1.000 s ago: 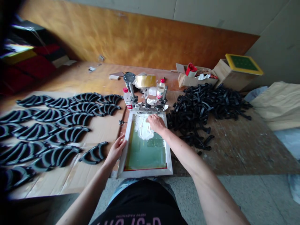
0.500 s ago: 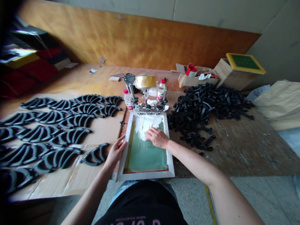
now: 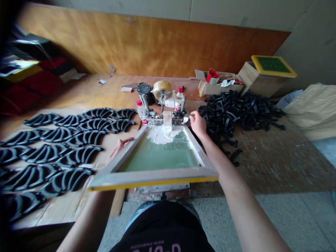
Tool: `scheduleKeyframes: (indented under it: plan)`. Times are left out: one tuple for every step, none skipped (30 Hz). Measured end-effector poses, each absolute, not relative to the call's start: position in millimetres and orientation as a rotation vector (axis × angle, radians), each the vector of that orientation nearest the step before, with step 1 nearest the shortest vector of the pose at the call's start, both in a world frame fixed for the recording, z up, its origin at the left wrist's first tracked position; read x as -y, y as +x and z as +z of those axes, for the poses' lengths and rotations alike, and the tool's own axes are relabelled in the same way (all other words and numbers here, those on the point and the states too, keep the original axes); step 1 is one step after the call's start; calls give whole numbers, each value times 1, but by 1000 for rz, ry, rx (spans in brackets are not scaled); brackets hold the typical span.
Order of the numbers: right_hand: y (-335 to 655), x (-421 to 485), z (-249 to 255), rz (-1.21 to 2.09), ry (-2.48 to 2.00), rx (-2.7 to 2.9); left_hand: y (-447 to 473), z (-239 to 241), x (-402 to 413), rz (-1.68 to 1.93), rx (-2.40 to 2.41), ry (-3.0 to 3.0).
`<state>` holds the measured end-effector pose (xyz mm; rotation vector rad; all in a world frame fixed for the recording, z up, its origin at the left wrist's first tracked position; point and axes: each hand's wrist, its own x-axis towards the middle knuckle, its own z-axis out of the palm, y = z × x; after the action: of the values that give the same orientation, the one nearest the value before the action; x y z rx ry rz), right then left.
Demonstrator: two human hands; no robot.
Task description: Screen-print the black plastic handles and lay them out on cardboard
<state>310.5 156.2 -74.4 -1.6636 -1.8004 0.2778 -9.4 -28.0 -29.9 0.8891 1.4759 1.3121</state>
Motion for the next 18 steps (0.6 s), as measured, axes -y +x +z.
scheduleKeyframes:
  plan:
    - [321,-150,-86,319,-1686,1764,-7,-23,18,1410,-1406,898]
    - [326,-141,-98,368,-1680,1773,-4,-16,8,1490,-1338,898]
    - [327,-130,-111,426,-1627,1846,-1,-11,0,1543,-1285,886]
    - [323,-118,-123,468,-1549,1948,3,-8,-7,1581,-1255,861]
    - [315,-106,-133,496,-1453,2067,7,-8,-10,1608,-1249,820]
    - [304,-95,-142,497,-1363,2186,12,-10,-11,1632,-1264,765]
    - [292,-83,-147,473,-1308,2274,19,-16,-9,1636,-1281,708]
    - [280,-72,-150,436,-1282,2338,26,-24,-3,1601,-1297,653]
    - [267,-61,-149,391,-1293,2363,35,-35,5,1505,-1305,598]
    - [256,-49,-147,345,-1326,2353,44,-48,15,1366,-1303,541]
    - [245,-37,-143,308,-1343,2335,53,-61,26,1214,-1290,484]
    - [235,-25,-139,281,-1319,2334,61,-74,38,1088,-1272,432]
    - [227,-14,-135,268,-1235,2366,67,-86,50,1007,-1264,384]
    - [222,-4,-132,270,-1106,2423,69,-97,60,980,-1278,344]
    - [221,4,-130,284,-966,2486,66,-107,70,988,-1302,323]
    - [224,8,-129,303,-860,2537,58,-116,79,1008,-1340,317]
    - [233,8,-129,315,-838,2565,44,-124,88,1034,-1396,319]
    - [247,5,-130,311,-915,2573,25,-132,97,1063,-1468,318]
